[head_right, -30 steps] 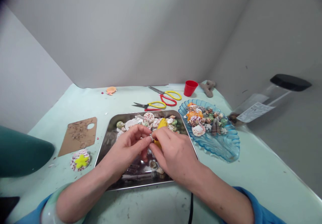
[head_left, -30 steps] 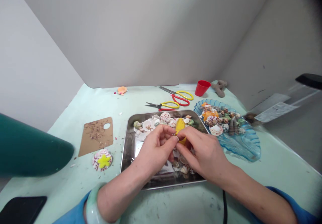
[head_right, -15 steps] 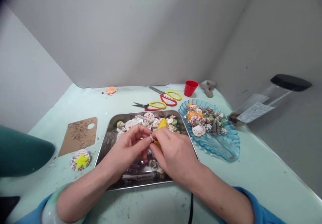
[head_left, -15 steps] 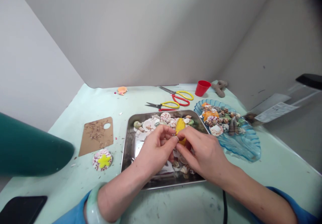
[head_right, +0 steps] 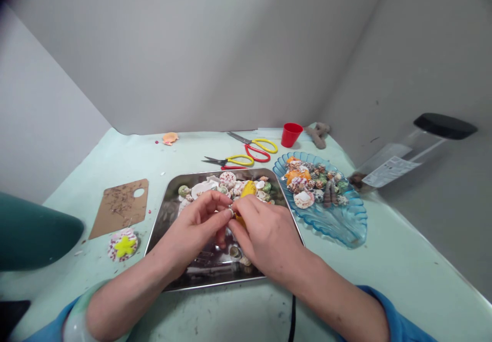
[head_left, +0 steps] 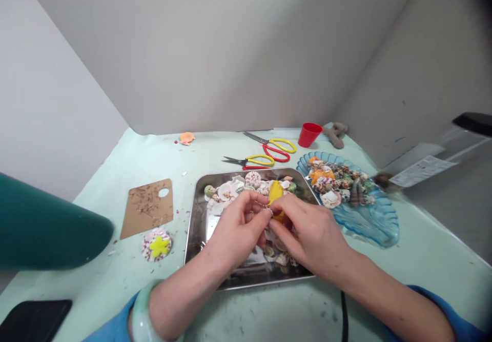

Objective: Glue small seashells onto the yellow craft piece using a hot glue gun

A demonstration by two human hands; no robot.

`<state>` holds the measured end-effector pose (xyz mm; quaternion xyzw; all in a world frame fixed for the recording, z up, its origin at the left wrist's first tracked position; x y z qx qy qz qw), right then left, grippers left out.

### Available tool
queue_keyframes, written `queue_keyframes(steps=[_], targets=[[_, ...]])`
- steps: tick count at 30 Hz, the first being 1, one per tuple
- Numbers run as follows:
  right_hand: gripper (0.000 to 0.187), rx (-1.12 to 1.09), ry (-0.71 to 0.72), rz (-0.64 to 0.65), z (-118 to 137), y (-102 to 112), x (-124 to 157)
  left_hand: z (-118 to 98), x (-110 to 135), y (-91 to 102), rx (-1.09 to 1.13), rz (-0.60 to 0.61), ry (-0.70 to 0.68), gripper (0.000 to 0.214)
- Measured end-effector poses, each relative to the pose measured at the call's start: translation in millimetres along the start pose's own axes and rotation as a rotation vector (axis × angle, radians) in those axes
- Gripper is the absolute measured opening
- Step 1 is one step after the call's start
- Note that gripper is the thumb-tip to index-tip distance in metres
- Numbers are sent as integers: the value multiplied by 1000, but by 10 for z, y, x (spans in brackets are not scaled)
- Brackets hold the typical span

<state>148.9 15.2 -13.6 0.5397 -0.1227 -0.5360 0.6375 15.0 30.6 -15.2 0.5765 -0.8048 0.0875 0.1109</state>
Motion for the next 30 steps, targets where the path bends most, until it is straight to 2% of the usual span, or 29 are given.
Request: queue_keyframes(steps=[16,23,30], targets=[[9,-34,-19,-39,-19,-7,11,7,2,28,26,-32,5,17],[10,-27,3,-83,-13,8,2,0,7,43,16,-47,-21,16],[12,-55,0,-132,-29,6,-1,6,21,41,-33,-26,16,18]])
Point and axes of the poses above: each hand's wrist, its own x-axis away from the middle knuckle, its own y-axis out of the back of the hand, z = x × y, the point moved 3 cm from there along -x, towards the middle knuckle, and after that the axes turned 3 degrees about -x, right-handed, at the moved point
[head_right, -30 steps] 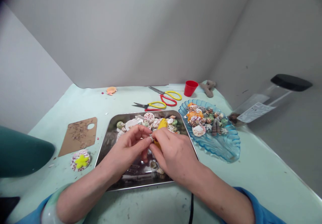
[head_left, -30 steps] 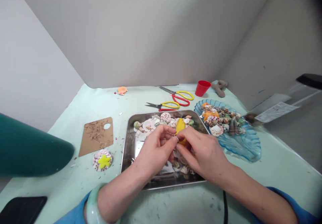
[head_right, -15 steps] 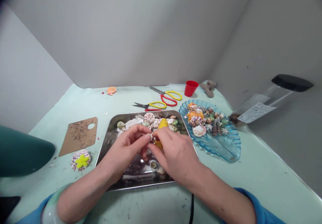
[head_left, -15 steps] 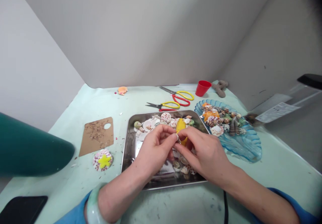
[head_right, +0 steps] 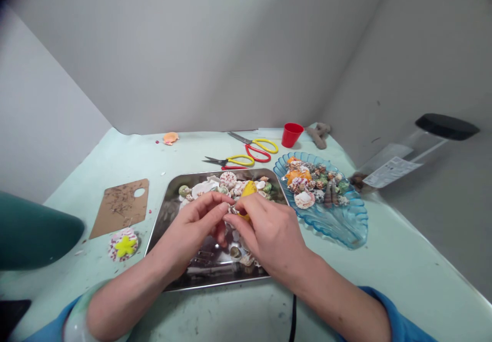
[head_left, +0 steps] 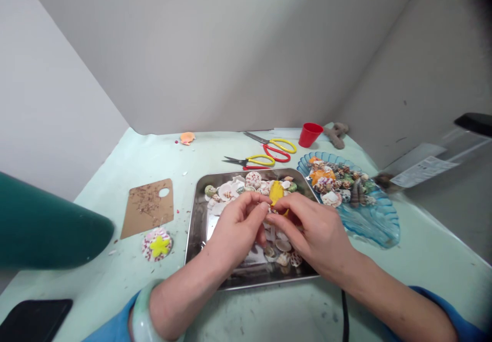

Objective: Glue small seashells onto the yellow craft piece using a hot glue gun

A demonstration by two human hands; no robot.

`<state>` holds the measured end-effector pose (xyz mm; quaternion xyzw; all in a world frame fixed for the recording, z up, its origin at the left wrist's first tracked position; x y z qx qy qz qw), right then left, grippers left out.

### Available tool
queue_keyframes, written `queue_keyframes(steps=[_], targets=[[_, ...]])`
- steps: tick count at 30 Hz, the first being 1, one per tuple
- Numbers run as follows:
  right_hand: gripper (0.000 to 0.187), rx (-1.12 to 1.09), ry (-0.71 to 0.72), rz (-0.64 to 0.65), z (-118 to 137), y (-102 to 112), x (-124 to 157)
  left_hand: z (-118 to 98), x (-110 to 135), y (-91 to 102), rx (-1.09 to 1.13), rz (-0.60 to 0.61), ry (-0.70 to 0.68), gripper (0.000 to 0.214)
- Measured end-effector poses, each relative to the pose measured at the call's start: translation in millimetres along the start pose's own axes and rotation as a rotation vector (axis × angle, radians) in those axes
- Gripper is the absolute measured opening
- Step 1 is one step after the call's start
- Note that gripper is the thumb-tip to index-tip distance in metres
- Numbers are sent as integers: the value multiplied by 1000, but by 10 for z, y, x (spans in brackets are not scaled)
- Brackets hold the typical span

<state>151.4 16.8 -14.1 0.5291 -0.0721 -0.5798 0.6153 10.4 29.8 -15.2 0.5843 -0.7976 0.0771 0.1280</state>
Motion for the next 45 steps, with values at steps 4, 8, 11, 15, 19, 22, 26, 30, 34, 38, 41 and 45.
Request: queue_keyframes(steps=[4,8,11,15,19,22,26,30,34,38,41,45], targets=[[13,14,-12,0,-3,-3,-3,20,1,-3,-14,21,1,20],[15,15,-21,-1,8,12,-8,7,16,-23,5,49,-4,20],[14,7,-25,-13,13,22,-4,-22,26,-36,26,57,-6,18],[13,2,-41,-19,9,20,1,-46,28,-42,33,70,-11,15],[15,9,-38,-23,16,26,-4,-52,31,-44,23,91,-22,14],[16,12,-30,-28,22,34,-8,-54,29,-48,25,99,-32,15],[15,8,-26,-26,19,26,-2,-29,3,-44,39,95,-34,16],[14,-3,-34,-10,14,17,3,5,-21,-29,38,98,-55,18],[14,-25,-38,-9,25,25,-7,4,-9,-10,-22,72,-48,16],[12,-44,-37,-15,35,30,-21,-28,14,-10,-60,53,-5,14],[11,-44,-35,-34,37,32,-26,-35,16,-2,-81,15,26,14],[13,-47,-48,-36,36,39,-18,-3,5,13,-58,-20,43,18]])
Point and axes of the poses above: each hand's wrist, its own x-axis away from the middle knuckle, its own y-axis out of the back of the hand, z = x × y, the point moved 3 cm from there along -x, towards the middle knuckle, and after that the axes turned 3 degrees about -x, right-handed, at the moved point
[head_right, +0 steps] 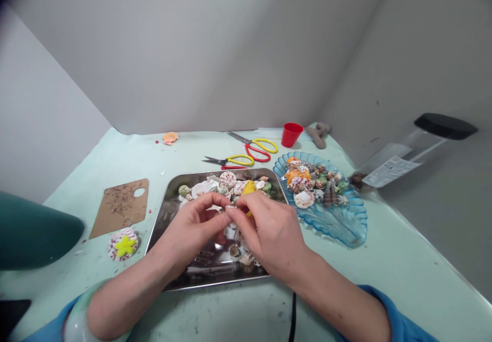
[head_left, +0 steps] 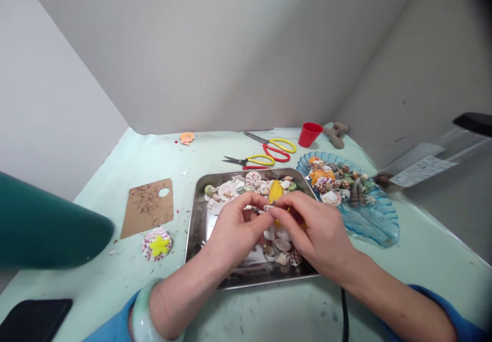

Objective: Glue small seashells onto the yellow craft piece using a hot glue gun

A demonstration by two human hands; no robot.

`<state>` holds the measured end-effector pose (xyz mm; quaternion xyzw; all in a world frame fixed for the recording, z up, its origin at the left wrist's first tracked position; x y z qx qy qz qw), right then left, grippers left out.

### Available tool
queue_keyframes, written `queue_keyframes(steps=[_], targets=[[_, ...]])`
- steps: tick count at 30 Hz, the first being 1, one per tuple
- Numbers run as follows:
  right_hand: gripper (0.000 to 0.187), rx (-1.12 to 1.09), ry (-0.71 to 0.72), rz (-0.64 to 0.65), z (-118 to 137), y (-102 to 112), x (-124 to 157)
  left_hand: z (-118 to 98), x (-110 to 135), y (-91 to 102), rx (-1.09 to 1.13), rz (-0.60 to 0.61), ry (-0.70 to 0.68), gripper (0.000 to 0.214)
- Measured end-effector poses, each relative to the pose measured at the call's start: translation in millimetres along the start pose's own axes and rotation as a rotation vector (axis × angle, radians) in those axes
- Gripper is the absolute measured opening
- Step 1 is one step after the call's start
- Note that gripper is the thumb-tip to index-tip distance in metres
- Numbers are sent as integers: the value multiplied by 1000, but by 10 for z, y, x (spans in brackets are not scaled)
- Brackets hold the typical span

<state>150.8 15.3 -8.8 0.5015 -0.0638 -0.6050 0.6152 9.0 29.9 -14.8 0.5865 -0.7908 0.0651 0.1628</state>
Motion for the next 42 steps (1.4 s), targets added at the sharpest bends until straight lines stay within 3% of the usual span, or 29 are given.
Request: queue_keyframes(steps=[18,42], targets=[[13,-67,-49,97,-31,-24,5,48,-33,10,36,-17,-39,20],[10,-134,-54,120,-24,-12,5,43,-21,21,42,10,-35,20]])
Point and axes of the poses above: each hand's wrist, its own x-axis away from the middle knuckle, its own y-axis out of the back of the hand, z = x × y, the point moved 3 cm from there along -x, towards the middle knuckle, and after that the axes turned 3 degrees about -x, right-handed, at the moved point
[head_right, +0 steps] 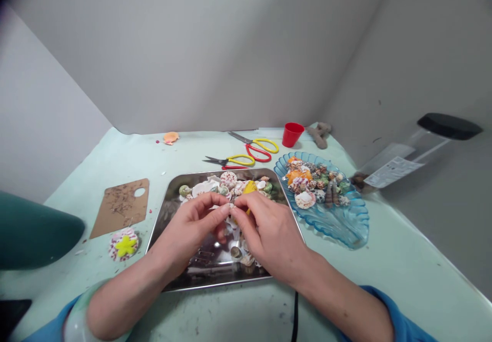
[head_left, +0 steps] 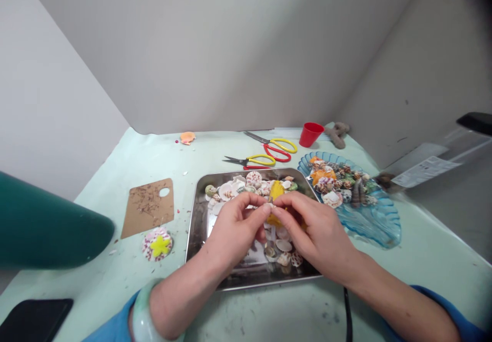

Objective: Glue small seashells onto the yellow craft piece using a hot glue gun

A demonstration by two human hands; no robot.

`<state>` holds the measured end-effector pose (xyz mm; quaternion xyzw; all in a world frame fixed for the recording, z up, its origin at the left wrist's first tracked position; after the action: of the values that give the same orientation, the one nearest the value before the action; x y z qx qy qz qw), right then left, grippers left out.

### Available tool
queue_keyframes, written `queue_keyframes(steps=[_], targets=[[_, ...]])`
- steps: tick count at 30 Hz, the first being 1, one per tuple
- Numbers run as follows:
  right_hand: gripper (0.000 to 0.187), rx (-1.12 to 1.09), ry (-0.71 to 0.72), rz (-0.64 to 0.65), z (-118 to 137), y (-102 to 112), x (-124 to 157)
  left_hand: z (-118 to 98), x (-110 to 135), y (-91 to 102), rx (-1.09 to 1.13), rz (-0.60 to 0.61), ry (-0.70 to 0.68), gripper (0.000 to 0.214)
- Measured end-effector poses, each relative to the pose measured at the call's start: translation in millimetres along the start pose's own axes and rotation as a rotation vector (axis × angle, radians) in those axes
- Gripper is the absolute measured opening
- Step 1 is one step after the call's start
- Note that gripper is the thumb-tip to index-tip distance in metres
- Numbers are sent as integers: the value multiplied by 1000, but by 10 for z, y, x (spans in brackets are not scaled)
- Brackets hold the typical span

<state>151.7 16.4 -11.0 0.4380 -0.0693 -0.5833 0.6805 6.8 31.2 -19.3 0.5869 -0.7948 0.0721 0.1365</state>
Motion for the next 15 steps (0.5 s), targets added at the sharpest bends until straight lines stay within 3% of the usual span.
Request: queue_keyframes(steps=[15], targets=[[12,22,-9,13,-2,-5,1,-24,18,-12,32,-18,29,20]])
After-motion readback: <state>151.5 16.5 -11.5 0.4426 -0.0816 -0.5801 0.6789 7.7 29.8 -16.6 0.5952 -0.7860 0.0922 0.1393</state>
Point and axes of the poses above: each hand's wrist, its own x-axis away from the middle knuckle, its own y-axis out of the back of the hand, z = x × y, the point moved 3 cm from there along -x, towards the middle knuckle, and after that the axes turned 3 degrees about -x, right-handed, at the moved point
